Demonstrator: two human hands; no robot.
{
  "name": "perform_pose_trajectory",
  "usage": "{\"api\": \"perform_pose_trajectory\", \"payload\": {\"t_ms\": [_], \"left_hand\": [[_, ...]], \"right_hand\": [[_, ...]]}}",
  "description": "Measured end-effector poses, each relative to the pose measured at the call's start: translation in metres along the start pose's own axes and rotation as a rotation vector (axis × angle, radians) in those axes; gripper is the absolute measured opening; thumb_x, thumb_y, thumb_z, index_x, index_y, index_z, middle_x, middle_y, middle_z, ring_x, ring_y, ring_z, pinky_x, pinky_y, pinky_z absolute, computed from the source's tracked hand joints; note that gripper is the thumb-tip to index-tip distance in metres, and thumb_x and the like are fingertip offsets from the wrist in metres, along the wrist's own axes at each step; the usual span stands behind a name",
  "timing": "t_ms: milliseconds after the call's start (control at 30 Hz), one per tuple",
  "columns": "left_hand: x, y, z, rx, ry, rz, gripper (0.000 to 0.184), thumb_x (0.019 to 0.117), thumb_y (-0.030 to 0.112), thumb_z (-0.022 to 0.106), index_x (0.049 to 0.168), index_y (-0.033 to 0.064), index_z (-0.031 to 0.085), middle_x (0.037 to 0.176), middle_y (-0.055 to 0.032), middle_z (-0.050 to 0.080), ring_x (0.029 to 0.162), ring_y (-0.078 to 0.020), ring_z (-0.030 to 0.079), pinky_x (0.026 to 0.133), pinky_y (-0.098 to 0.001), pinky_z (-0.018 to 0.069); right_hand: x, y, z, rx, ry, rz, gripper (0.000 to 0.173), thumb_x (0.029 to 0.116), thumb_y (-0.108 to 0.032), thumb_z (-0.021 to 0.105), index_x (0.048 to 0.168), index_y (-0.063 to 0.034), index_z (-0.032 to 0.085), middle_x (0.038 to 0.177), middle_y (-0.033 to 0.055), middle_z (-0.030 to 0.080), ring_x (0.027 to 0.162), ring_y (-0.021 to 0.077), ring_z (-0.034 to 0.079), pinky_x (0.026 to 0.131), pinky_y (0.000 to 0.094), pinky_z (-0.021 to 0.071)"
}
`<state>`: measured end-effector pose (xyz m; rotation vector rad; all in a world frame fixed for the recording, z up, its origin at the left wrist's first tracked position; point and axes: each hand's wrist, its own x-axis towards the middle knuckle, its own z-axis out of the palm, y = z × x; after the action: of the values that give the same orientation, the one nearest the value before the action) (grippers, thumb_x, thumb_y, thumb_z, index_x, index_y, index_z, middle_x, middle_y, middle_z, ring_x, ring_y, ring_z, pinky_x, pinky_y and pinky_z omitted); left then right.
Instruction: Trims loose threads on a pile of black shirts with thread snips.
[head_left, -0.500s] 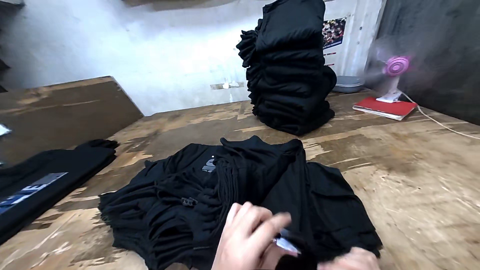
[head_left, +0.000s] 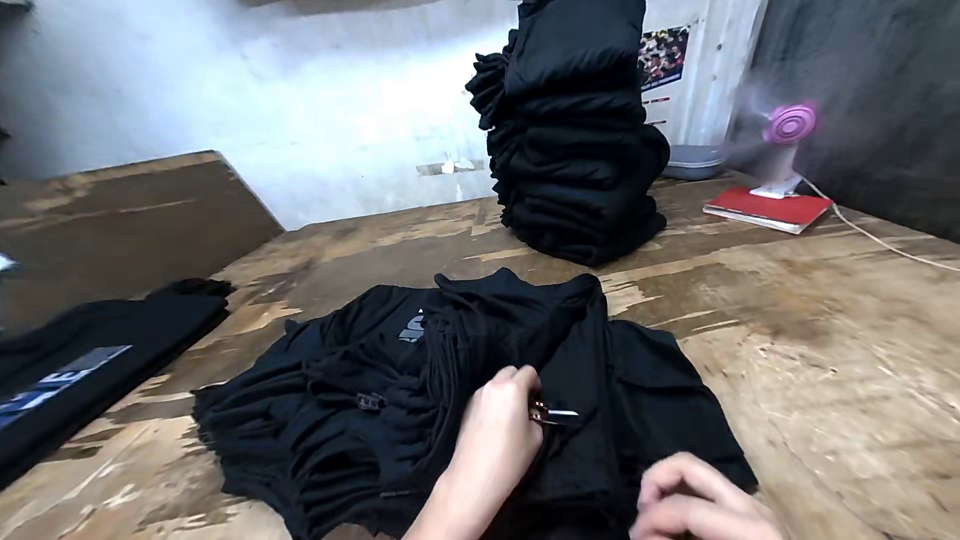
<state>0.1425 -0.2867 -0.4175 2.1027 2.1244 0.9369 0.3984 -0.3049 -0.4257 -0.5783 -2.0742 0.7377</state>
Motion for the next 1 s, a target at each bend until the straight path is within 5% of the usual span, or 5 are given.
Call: {"api": "perform_pose_trajectory", "payload": {"t_ms": [133, 233, 333, 833, 1000], "left_hand": [[-0.006, -0.004, -0.003, -0.039, 0.062, 0.043, 0.035, 0.0742, 0.001, 0.069, 0.107, 0.0112, 0.074, 0.087, -0.0026, 0.069, 0.077, -0.0157, 0.067, 0.07, -0.0344, 0.0587], [-0.027, -0.001, -0.02, -0.058, 0.141, 0.082, 0.044, 0.0783, 0.008, 0.064, 0.121, 0.015, 0.069, 0.099, -0.001, 0.065, 0.084, -0.0122, 0.066, 0.072, -0.0319, 0.0599], [-0.061, 0.016, -0.052, -0.078, 0.07, 0.113, 0.043, 0.0939, 0.018, 0.065, 0.136, 0.0098, 0.063, 0.115, -0.0144, 0.063, 0.101, -0.028, 0.065, 0.084, -0.0474, 0.0561], [-0.054, 0.031, -0.019, 0.036, 0.19, 0.479, 0.017, 0.0997, 0.02, 0.063, 0.106, 0.024, 0.078, 0.095, 0.0012, 0.071, 0.086, -0.0186, 0.063, 0.073, -0.0366, 0.0458], [-0.049, 0.018, -0.031, -0.09, 0.097, 0.381, 0.023, 0.1018, 0.031, 0.061, 0.118, 0.0212, 0.074, 0.103, -0.0024, 0.068, 0.096, -0.0198, 0.065, 0.08, -0.0398, 0.0521]], "right_hand": [[0.013, -0.004, 0.028, -0.308, 0.251, -0.062, 0.033, 0.0877, -0.041, 0.081, 0.111, -0.0185, 0.08, 0.11, 0.0091, 0.068, 0.102, 0.0166, 0.062, 0.089, 0.0346, 0.0524], [0.011, 0.001, 0.043, -0.394, 0.402, -0.072, 0.009, 0.0912, -0.031, 0.077, 0.093, -0.0226, 0.081, 0.103, 0.002, 0.071, 0.1, 0.0122, 0.062, 0.089, 0.0323, 0.049], [0.009, 0.004, 0.044, -0.158, 0.515, 0.037, 0.007, 0.0897, -0.018, 0.079, 0.085, -0.0126, 0.079, 0.1, 0.0018, 0.069, 0.104, 0.0083, 0.062, 0.091, 0.024, 0.052], [0.0, 0.015, 0.042, 0.085, 0.421, -0.028, 0.005, 0.0915, -0.019, 0.078, 0.09, -0.0154, 0.076, 0.105, -0.0019, 0.067, 0.108, 0.0052, 0.062, 0.093, 0.0209, 0.0536], [-0.02, 0.029, 0.034, 0.017, 0.295, -0.162, 0.032, 0.0995, -0.034, 0.063, 0.075, -0.0136, 0.071, 0.092, 0.001, 0.073, 0.099, 0.014, 0.065, 0.095, 0.0358, 0.048]]}}
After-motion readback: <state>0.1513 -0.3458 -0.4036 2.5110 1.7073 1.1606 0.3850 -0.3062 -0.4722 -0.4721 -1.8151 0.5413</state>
